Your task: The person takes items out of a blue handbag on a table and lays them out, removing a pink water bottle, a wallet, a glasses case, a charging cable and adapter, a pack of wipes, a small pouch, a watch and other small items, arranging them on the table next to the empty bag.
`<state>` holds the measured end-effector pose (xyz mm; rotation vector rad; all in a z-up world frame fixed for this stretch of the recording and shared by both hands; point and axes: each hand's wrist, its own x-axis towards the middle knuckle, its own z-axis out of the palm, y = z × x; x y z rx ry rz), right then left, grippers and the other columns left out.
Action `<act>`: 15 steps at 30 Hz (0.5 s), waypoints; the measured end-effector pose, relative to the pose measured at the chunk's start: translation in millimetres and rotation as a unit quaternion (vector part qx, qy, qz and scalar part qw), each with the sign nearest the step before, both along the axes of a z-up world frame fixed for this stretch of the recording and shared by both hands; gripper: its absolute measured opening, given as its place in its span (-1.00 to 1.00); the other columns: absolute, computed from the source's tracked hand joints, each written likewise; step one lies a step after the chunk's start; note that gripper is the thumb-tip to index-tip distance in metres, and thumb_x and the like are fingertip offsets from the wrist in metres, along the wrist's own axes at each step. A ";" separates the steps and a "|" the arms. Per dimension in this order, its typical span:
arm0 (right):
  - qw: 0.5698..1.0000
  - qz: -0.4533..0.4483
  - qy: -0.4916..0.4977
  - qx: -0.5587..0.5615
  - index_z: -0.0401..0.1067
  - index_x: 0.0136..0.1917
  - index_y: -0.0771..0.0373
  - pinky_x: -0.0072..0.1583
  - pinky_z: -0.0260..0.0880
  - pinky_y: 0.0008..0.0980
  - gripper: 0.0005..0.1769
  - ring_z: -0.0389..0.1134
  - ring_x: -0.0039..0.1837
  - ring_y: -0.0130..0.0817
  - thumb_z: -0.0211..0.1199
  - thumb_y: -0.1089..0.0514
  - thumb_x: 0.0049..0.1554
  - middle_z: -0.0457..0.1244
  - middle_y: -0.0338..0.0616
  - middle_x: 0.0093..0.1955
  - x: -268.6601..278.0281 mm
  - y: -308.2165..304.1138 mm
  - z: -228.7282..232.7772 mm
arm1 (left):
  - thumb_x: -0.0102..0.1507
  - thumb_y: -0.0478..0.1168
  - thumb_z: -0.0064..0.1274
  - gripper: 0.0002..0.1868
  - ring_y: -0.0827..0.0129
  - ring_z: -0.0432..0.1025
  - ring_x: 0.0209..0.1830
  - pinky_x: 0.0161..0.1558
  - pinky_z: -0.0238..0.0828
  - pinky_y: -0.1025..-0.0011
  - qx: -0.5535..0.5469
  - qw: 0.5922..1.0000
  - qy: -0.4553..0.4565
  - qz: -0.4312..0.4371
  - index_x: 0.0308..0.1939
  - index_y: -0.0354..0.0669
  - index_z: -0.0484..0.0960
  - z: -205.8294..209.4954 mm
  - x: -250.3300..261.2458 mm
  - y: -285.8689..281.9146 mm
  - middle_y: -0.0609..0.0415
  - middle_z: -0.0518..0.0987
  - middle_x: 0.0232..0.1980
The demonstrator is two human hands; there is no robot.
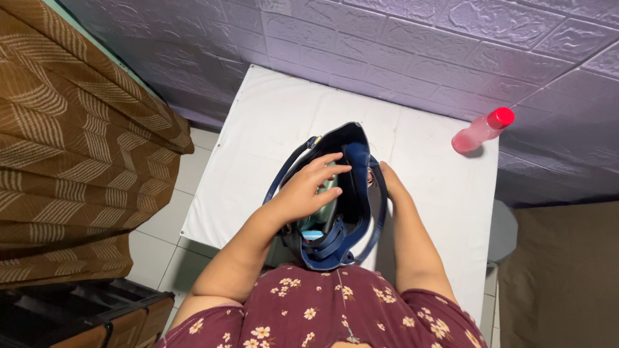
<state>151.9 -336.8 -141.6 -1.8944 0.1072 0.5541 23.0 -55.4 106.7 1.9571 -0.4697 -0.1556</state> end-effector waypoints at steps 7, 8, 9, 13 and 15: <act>0.953 -0.027 -0.195 -0.230 0.43 0.02 0.35 -0.07 0.36 -0.19 -0.66 0.40 -0.14 -0.09 0.12 -0.01 0.29 0.38 0.05 -0.20 -26.7 -11.8 18.9 | 0.25 -0.17 0.15 -0.49 0.23 0.54 0.06 0.07 0.52 0.31 -0.004 1.000 0.008 0.006 0.31 0.04 0.52 -24.7 -1.9 -8.7 -0.04 0.34 0.50; 0.951 -0.048 -0.194 -0.237 0.42 -0.02 0.36 -0.07 0.36 -0.18 -0.65 0.41 -0.15 -0.09 0.11 -0.01 0.29 0.39 0.04 -0.21 -29.8 -11.9 18.0 | 0.25 -0.16 0.15 -0.48 0.20 0.54 0.06 0.10 0.51 0.28 -0.005 1.000 0.000 0.007 0.31 0.03 0.52 -29.6 -2.9 -9.5 -0.06 0.35 0.50; 0.948 -0.068 -0.193 -0.244 0.42 -0.07 0.36 -0.07 0.36 -0.17 -0.64 0.41 -0.16 -0.08 0.10 -0.01 0.30 0.40 0.04 -0.23 -33.7 -11.2 15.8 | 0.26 -0.10 0.16 -0.48 0.10 0.50 0.13 0.15 0.47 0.23 0.036 0.998 -0.043 0.003 0.31 -0.02 0.53 -33.9 -4.5 -8.7 -0.10 0.39 0.45; 0.941 -0.190 -0.178 -0.216 0.36 -0.12 0.36 -0.10 0.39 -0.20 -0.63 0.42 -0.26 -0.15 0.02 0.02 0.36 0.39 0.00 -0.31 -42.5 -12.2 13.7 | 0.32 0.25 0.03 -0.36 -0.05 0.47 0.25 0.25 0.38 0.14 0.284 0.950 0.105 -0.075 0.26 -0.12 0.59 -40.5 -11.0 -4.8 -0.22 0.56 0.26; 0.933 -0.240 -0.231 -0.132 0.32 -0.07 0.36 -0.16 0.41 -0.25 -0.69 0.43 -0.29 -0.23 -0.04 0.08 0.37 0.33 -0.02 -0.35 -42.9 -18.6 20.6 | 0.32 0.38 -0.10 -0.28 -0.02 0.50 0.21 0.25 0.38 0.15 0.337 0.911 0.214 -0.099 0.22 -0.11 0.63 -39.4 -15.5 -4.1 -0.21 0.62 0.19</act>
